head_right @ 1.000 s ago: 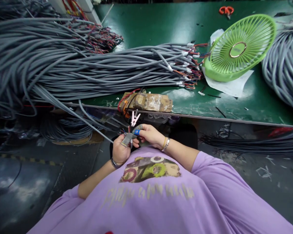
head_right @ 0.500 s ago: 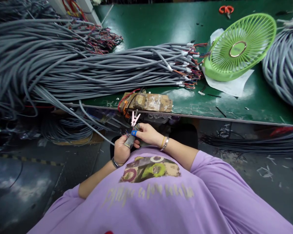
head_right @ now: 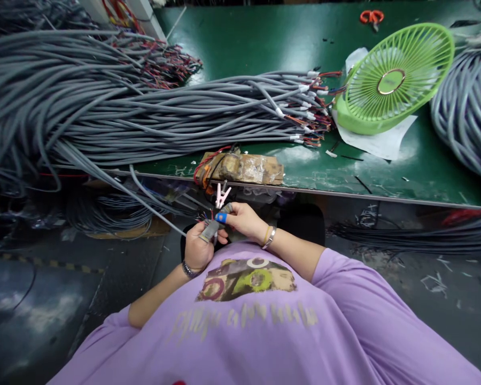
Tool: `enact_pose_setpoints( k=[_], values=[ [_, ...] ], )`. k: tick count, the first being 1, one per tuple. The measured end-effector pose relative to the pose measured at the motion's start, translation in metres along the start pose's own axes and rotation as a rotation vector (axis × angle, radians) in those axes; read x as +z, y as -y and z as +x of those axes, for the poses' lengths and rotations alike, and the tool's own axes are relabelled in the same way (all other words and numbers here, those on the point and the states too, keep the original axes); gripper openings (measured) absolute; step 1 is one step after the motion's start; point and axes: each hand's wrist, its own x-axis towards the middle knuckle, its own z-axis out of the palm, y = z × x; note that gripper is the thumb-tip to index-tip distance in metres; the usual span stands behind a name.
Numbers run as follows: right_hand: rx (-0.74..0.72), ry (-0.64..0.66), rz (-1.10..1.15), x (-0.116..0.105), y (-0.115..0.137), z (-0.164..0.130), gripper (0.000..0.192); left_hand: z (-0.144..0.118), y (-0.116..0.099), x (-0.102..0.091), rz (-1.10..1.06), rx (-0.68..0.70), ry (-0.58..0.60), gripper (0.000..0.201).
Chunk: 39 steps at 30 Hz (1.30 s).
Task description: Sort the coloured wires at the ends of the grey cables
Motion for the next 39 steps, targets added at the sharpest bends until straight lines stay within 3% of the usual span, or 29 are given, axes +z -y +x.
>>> enact_pose_setpoints(
  k=[7,13,17,29,32,36,39],
  values=[
    [0.007,-0.018,0.051,-0.002,-0.002,-0.003,0.035,0.003,0.003,0.001,-0.101,-0.007,-0.093,0.026],
    [0.078,0.028,0.016,-0.002,0.005,-0.004,0.033,-0.001,-0.001,0.0,-0.038,0.001,-0.034,0.024],
    [0.051,0.061,-0.003,0.003,0.008,-0.001,0.037,-0.004,-0.004,0.0,0.034,-0.011,0.017,0.026],
    [0.096,-0.055,0.158,0.006,0.001,0.001,0.03,-0.001,0.002,0.002,-0.091,0.002,-0.058,0.025],
    [0.121,-0.042,0.231,0.001,0.003,0.0,0.03,-0.001,-0.001,0.001,-0.137,0.009,-0.058,0.026],
    [0.176,0.105,0.326,-0.013,0.001,-0.001,0.025,-0.003,-0.006,-0.001,-0.189,0.026,-0.065,0.025],
    [0.183,0.082,0.433,-0.023,0.002,0.004,0.022,-0.005,-0.014,0.001,-0.216,0.014,-0.038,0.025]
  ],
)
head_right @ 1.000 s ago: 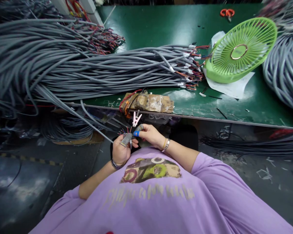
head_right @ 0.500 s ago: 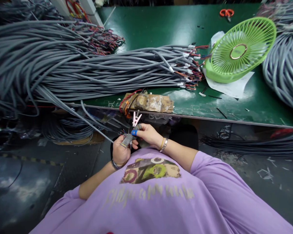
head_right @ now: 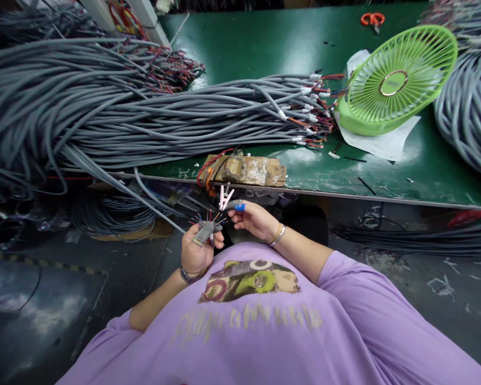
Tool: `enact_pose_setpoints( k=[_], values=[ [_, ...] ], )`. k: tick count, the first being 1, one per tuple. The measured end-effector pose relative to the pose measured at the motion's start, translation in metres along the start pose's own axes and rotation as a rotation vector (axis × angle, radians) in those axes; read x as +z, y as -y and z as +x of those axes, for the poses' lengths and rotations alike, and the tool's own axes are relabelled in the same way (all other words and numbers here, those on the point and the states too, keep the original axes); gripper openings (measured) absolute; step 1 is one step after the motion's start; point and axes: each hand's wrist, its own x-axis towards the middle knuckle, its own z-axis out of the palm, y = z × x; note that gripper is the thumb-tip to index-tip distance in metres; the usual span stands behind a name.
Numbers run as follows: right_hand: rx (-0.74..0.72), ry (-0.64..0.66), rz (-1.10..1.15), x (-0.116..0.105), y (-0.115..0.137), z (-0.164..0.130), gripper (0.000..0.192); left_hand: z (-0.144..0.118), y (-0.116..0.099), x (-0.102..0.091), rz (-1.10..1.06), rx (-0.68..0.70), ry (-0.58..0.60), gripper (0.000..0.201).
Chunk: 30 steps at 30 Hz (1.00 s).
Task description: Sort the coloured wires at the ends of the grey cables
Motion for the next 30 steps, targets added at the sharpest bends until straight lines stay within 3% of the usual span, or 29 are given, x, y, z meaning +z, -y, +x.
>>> enact_pose_setpoints(
  k=[5,8,13,19,26,30],
  values=[
    [-0.033,0.018,-0.054,0.006,0.011,0.012,0.043,-0.001,-0.019,0.017,-0.03,-0.108,0.144,0.03],
    [-0.149,0.035,-0.143,0.016,0.012,0.016,0.051,0.001,-0.023,0.027,-0.05,-0.163,0.192,0.032],
    [-0.407,-0.139,-0.338,0.022,0.005,0.02,0.06,0.004,-0.017,0.03,-0.079,-0.188,0.148,0.03],
    [-0.165,-0.064,-0.026,0.026,0.005,0.028,0.057,0.004,-0.012,0.028,-0.057,-0.181,0.111,0.031],
    [-0.161,-0.089,0.078,0.034,0.01,0.026,0.052,0.004,-0.009,0.028,-0.053,-0.182,0.124,0.031],
    [-0.078,-0.059,0.089,0.034,0.011,0.021,0.055,0.002,-0.011,0.028,-0.052,-0.173,0.123,0.03]
  ],
)
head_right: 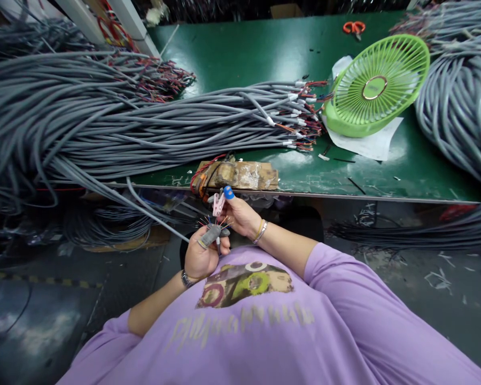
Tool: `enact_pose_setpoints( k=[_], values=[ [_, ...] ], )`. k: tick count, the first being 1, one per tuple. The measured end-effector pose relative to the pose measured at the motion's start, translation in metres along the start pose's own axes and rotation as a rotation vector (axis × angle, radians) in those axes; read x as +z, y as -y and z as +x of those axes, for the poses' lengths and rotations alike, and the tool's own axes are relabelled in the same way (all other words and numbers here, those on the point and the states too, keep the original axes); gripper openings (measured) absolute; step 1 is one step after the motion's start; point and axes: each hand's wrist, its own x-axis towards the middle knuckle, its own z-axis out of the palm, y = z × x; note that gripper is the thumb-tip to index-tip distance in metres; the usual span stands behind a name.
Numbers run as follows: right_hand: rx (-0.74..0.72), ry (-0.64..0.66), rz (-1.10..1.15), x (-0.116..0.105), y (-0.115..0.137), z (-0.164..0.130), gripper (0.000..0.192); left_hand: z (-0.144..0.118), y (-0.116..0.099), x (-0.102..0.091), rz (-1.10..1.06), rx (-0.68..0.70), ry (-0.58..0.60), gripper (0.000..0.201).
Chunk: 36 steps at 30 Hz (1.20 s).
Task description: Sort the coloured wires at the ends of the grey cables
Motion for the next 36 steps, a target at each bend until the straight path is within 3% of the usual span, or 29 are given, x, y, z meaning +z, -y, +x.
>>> enact_pose_setpoints(
  k=[8,12,15,24,30,36],
  values=[
    [0.054,0.092,0.039,-0.011,0.0,-0.005,0.055,-0.011,-0.003,0.001,0.013,0.062,0.006,0.03],
    [-0.05,0.088,-0.026,-0.012,0.0,-0.007,0.039,-0.01,-0.003,0.002,-0.023,0.086,-0.037,0.028],
    [-0.125,0.067,-0.085,-0.012,-0.002,-0.008,0.038,-0.008,-0.004,0.002,-0.047,0.066,-0.054,0.029],
    [-0.118,0.042,-0.112,-0.007,-0.001,-0.01,0.033,-0.004,-0.003,-0.002,-0.071,0.056,-0.037,0.028],
    [-0.375,-0.096,-0.288,-0.013,-0.007,-0.006,0.046,-0.004,-0.002,-0.004,-0.057,0.068,-0.02,0.026],
    [-0.116,0.011,-0.107,-0.007,-0.005,0.002,0.052,-0.001,-0.002,-0.004,-0.044,0.035,-0.014,0.026]
  ],
)
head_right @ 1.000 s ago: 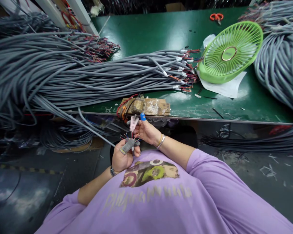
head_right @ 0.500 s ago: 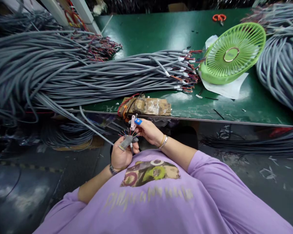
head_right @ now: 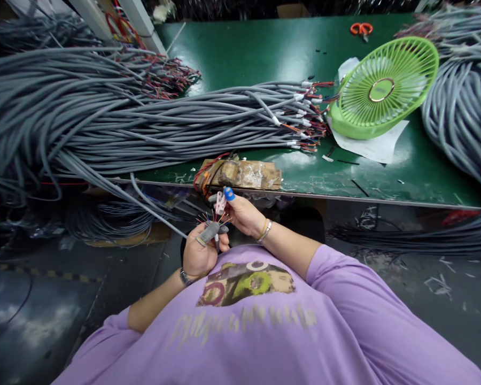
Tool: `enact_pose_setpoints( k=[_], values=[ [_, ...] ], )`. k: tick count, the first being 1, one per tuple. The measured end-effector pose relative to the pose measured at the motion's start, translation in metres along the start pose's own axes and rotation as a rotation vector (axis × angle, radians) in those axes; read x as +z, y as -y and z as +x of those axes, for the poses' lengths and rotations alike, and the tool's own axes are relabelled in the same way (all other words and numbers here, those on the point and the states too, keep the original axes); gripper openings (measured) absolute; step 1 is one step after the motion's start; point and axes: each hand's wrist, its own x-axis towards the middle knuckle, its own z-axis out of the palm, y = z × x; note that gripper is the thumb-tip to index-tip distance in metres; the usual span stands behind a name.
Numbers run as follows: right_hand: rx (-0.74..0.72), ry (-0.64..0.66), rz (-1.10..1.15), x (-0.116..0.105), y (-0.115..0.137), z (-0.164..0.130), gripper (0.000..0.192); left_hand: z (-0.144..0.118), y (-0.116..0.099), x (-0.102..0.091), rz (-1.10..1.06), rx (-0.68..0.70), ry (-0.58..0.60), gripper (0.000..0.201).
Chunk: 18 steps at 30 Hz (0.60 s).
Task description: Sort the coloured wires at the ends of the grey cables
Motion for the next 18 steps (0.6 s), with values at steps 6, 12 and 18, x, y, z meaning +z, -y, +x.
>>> enact_pose_setpoints(
  k=[6,12,18],
  values=[
    [0.009,-0.041,0.107,0.0069,0.0037,-0.0002,0.048,0.0014,0.0022,-0.0011,0.017,-0.018,-0.011,0.026],
    [0.062,-0.037,0.115,0.0054,0.0032,-0.0023,0.048,0.001,0.0039,-0.0012,0.042,-0.015,-0.011,0.026],
    [0.143,-0.019,0.15,0.0038,0.0081,-0.0077,0.05,-0.0069,0.0006,-0.002,0.062,-0.001,-0.007,0.027]
  ],
)
